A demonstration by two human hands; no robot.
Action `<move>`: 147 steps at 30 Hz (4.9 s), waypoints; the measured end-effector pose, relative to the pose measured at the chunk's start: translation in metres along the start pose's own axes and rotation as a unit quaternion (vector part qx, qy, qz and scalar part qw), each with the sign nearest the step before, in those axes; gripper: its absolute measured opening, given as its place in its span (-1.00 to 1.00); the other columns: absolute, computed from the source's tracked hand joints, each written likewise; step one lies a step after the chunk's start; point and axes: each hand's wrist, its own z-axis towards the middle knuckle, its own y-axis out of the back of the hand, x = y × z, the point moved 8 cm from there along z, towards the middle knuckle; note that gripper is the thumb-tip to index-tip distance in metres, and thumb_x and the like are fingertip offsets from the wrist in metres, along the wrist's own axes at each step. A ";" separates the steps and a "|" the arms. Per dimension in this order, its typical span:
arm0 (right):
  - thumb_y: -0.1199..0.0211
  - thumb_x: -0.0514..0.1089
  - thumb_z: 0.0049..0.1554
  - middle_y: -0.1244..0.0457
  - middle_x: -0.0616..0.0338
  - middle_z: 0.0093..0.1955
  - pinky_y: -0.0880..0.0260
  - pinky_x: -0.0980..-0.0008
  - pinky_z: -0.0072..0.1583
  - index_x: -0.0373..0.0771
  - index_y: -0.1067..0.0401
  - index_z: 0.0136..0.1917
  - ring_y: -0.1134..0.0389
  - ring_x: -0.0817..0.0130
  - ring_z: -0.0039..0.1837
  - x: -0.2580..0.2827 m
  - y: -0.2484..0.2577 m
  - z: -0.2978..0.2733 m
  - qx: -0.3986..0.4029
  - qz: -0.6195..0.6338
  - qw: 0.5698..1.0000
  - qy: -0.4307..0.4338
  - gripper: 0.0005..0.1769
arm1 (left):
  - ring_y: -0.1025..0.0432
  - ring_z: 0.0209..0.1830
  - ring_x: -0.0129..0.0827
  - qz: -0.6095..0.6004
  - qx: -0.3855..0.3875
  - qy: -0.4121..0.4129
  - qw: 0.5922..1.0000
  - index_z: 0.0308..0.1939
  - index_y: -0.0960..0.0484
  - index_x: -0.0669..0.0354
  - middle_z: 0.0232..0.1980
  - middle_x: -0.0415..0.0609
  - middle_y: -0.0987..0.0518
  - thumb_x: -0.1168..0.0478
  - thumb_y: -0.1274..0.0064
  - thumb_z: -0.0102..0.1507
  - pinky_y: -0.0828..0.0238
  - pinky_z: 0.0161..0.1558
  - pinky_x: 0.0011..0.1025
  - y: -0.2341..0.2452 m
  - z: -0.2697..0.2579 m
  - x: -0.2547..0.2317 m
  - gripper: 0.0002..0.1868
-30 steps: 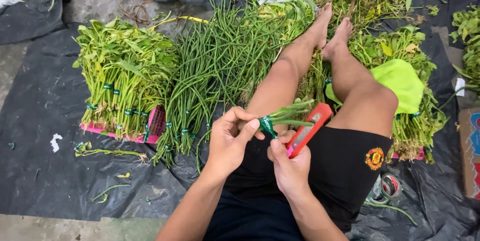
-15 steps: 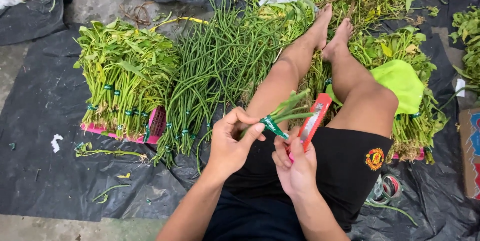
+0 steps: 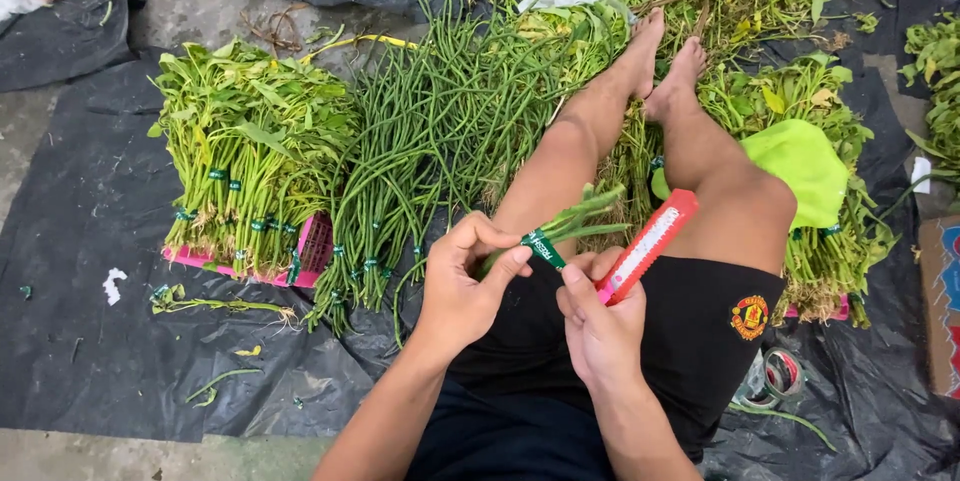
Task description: The person sits on a black tarp and bundles long green vegetables by hand. They gather a handful of stems, wrap a green plastic band around them, and use a red utility knife to cut the excess band. The person repeats this process, placing the finished bundles into a pink crate.
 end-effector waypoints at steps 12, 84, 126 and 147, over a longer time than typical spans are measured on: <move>-0.20 -0.46 0.21 -0.28 0.05 -0.06 -0.51 0.40 -0.03 -0.16 -0.16 -0.11 -0.40 0.32 -0.08 -0.021 0.008 -0.009 0.018 0.129 0.991 -0.012 -0.70 | -0.54 -0.40 -0.49 -0.101 0.078 0.127 0.984 -0.20 -0.53 0.31 -0.27 -0.04 -0.62 0.46 -0.11 0.29 -0.40 -0.35 -0.62 -0.016 -0.016 0.029 -0.92; -0.18 -0.33 0.18 -0.37 -0.10 0.03 -0.46 0.42 -0.11 -0.15 -0.09 -0.42 -0.44 0.24 -0.11 -0.039 -0.037 -0.013 0.200 -0.308 0.928 -0.062 -0.59 | -0.54 0.16 -0.23 -0.166 0.035 -0.219 0.961 -0.16 -0.33 0.05 -0.25 -0.27 -0.28 0.52 -0.02 0.30 -0.51 -0.14 -0.72 0.146 0.081 -0.142 -0.72; -0.21 -0.39 0.14 -0.34 0.05 -0.05 -0.34 0.40 0.06 -0.38 -0.41 -0.10 -0.32 0.29 -0.06 0.133 0.107 0.027 -0.047 -0.518 0.829 0.207 -0.97 | -0.45 0.06 -0.23 0.101 0.059 0.397 0.911 0.37 -0.40 0.35 0.19 0.12 -0.53 0.13 0.18 0.41 -0.31 0.07 -0.38 0.108 -0.027 0.196 -0.49; 0.01 0.16 0.13 -0.41 -0.22 0.02 -0.41 -0.12 0.05 -0.36 -0.57 -0.02 -0.40 -0.33 0.04 -0.107 0.515 -0.118 -0.209 -0.713 0.570 -0.351 -0.43 | -0.35 0.23 -0.19 0.173 0.103 0.391 0.898 0.39 -0.35 0.42 0.31 0.17 -0.43 0.16 0.28 0.46 -0.26 0.17 -0.28 0.090 -0.033 0.180 -0.51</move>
